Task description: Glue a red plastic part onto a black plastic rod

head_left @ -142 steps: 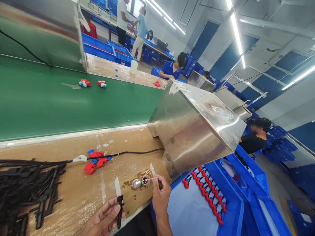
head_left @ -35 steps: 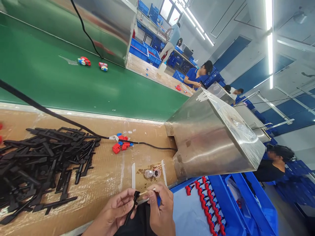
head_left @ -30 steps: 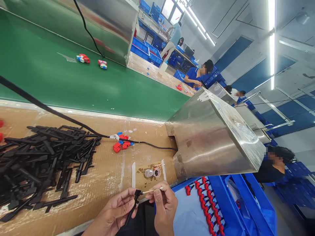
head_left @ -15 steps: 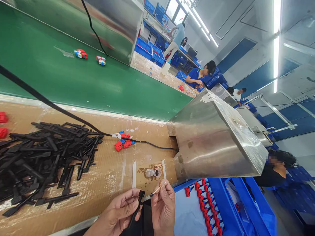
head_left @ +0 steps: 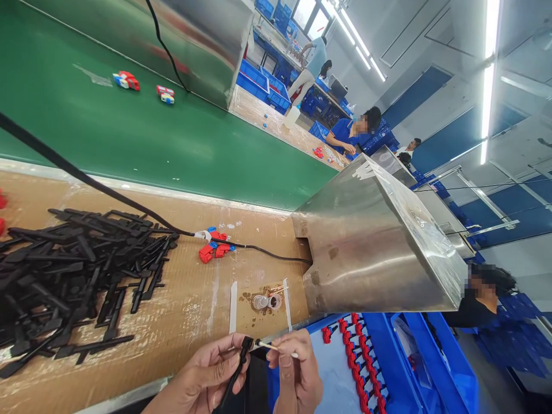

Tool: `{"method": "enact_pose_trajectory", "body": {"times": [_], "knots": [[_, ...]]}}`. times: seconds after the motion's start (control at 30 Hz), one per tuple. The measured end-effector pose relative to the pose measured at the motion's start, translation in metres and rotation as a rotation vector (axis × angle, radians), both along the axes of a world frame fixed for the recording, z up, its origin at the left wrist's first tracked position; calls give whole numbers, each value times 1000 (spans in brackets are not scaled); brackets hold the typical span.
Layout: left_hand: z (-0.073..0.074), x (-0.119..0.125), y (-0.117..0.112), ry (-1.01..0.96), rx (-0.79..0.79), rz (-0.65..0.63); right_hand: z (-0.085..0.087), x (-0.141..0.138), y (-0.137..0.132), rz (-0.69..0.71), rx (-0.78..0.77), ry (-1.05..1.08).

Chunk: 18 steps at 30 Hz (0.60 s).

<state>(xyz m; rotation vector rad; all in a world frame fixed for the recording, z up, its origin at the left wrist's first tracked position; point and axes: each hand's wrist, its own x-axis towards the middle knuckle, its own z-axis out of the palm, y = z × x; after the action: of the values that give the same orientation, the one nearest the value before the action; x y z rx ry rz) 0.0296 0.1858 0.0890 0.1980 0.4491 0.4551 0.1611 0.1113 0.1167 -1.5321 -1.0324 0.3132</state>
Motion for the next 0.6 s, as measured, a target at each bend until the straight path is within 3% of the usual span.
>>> {"method": "enact_pose_trajectory", "body": {"times": [0.13, 0.4, 0.6], "knots": [[4, 0, 0, -13, -68, 12, 4, -2, -6, 46, -53, -232], [14, -2, 1, -12, -82, 28, 11, -4, -4, 110, -97, -362], [13, -1, 2, 8, -95, 20, 11, -2, -9, 126, -149, -511]]}}
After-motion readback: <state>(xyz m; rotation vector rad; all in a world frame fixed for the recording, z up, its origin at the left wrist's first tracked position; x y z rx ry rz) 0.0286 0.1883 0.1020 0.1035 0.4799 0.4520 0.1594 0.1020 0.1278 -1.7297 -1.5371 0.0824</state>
